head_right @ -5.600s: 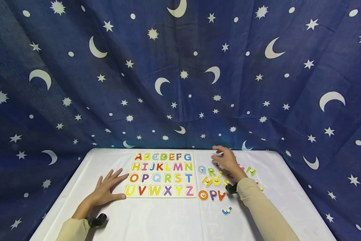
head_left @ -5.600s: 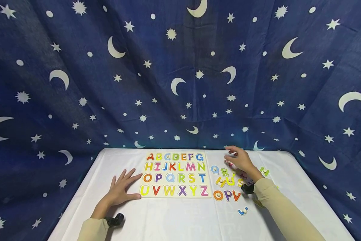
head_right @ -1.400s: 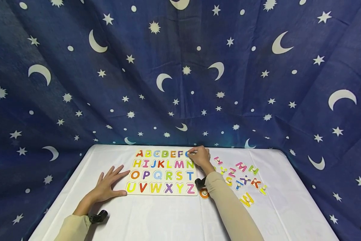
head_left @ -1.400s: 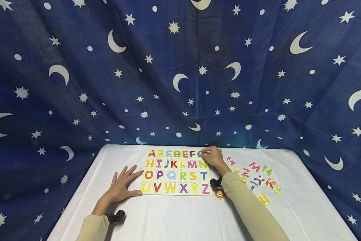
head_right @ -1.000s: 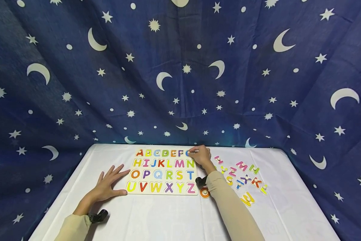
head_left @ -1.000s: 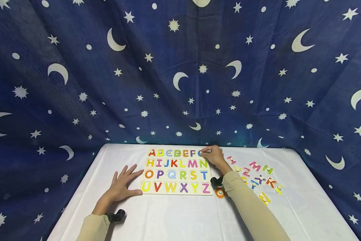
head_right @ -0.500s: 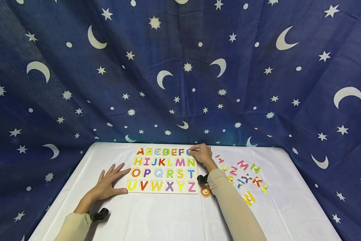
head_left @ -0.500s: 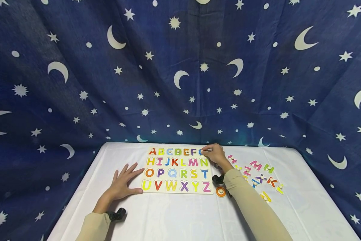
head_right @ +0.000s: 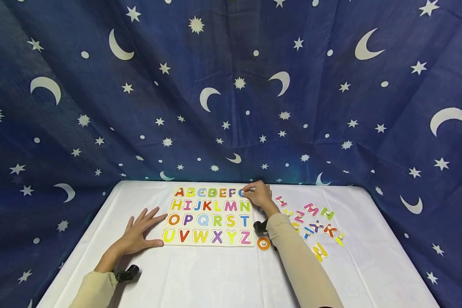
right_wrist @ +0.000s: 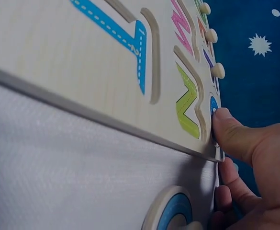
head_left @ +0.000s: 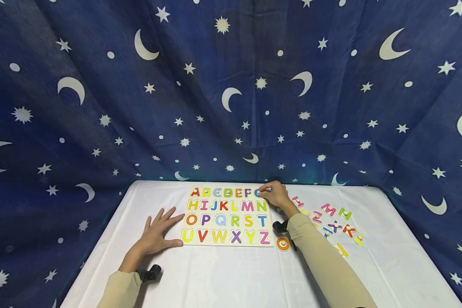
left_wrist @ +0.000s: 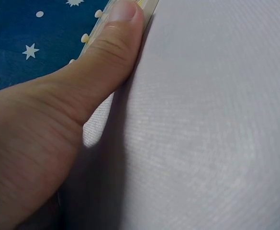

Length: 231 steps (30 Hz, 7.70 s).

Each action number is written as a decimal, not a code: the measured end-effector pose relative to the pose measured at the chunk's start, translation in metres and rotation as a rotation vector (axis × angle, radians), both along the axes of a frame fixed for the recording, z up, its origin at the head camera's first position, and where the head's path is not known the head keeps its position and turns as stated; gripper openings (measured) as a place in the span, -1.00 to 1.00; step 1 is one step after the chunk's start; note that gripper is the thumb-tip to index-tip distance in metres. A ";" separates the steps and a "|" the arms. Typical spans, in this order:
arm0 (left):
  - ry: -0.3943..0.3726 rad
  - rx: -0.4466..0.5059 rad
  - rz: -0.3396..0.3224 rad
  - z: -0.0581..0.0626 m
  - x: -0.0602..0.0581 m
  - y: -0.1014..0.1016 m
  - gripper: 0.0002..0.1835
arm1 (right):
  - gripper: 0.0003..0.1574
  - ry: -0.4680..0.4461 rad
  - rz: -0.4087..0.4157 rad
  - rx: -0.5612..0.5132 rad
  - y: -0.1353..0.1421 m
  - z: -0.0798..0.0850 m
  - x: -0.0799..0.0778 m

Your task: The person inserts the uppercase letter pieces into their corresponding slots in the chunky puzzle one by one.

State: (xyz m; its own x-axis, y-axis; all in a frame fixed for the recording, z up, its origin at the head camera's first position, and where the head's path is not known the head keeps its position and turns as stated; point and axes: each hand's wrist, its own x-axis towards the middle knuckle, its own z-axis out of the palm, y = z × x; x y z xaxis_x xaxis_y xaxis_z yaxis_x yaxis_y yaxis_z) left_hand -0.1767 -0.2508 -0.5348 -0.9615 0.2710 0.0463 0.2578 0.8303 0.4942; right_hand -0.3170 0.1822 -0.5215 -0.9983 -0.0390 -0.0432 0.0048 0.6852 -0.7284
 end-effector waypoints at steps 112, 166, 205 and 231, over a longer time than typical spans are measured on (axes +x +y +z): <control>-0.007 0.014 -0.012 0.003 0.002 -0.002 0.03 | -0.84 0.215 0.165 0.066 0.092 -0.010 0.111; 0.000 0.005 -0.009 0.005 0.005 0.000 0.01 | -0.88 0.232 0.227 -0.238 -0.091 0.016 0.064; -0.013 -0.026 -0.011 0.003 0.000 -0.003 0.02 | -0.96 0.207 0.242 0.120 -0.222 0.002 0.040; -0.013 -0.004 -0.018 0.008 0.001 0.001 0.00 | -0.93 0.206 0.282 0.167 -0.218 0.002 0.037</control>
State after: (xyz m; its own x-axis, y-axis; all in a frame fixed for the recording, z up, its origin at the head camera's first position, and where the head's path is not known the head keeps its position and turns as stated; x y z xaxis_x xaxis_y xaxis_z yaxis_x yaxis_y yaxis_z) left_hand -0.1758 -0.2494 -0.5271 -0.9569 0.2887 0.0325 0.2665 0.8276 0.4940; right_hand -0.2796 -0.0354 -0.5190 -0.9378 -0.3229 0.1278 -0.3355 0.7476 -0.5731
